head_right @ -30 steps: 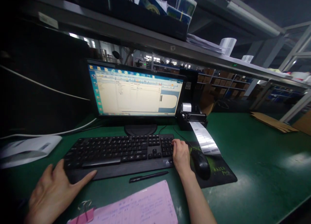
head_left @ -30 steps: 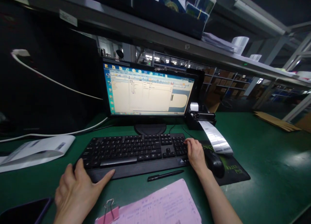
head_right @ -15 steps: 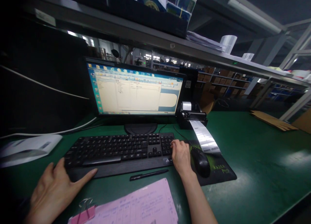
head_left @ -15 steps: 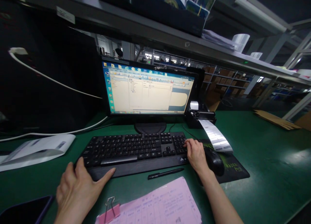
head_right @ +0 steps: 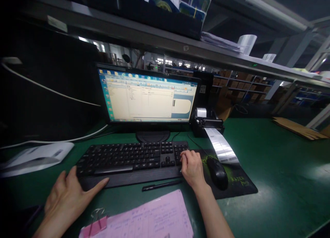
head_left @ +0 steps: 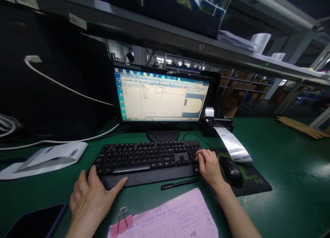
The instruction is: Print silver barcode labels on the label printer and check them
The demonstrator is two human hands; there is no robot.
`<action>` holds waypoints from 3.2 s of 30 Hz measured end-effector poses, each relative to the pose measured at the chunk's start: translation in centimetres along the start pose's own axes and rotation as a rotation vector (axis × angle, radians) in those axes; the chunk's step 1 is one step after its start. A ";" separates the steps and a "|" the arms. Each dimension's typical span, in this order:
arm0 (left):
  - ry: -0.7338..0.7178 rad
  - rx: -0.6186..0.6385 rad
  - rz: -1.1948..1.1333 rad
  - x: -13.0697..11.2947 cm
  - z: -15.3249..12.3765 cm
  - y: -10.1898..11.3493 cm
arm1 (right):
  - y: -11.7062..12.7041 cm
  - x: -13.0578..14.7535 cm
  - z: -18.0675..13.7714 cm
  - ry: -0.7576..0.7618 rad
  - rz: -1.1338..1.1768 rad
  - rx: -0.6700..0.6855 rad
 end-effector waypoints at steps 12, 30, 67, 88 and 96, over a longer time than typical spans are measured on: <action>-0.016 -0.040 -0.020 0.3 -0.3 -0.4 | -0.8 -0.8 -0.6 0.024 0.010 -0.026; 0.017 -0.041 -0.046 -0.2 -0.5 0.2 | 0.7 -11.9 -9.0 -0.213 -0.460 -0.163; -0.001 0.001 -0.025 0.4 0.0 -0.4 | 0.8 -11.2 -9.5 -0.321 -0.508 -0.143; 0.071 0.055 -0.056 -1.0 -0.9 1.3 | 0.2 -12.0 -9.6 -0.189 -0.446 -0.135; 0.061 0.030 -0.074 -0.8 -0.9 1.1 | 0.1 -11.9 -9.3 -0.195 -0.436 -0.107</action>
Point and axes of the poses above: each hand's wrist, its own z-axis towards the middle knuckle, its own y-axis out of the back of the hand, x = y × z, the point moved 3 cm from there along z, towards the middle knuckle, and after that the axes turned 12 degrees about x, right-handed, at the moved point
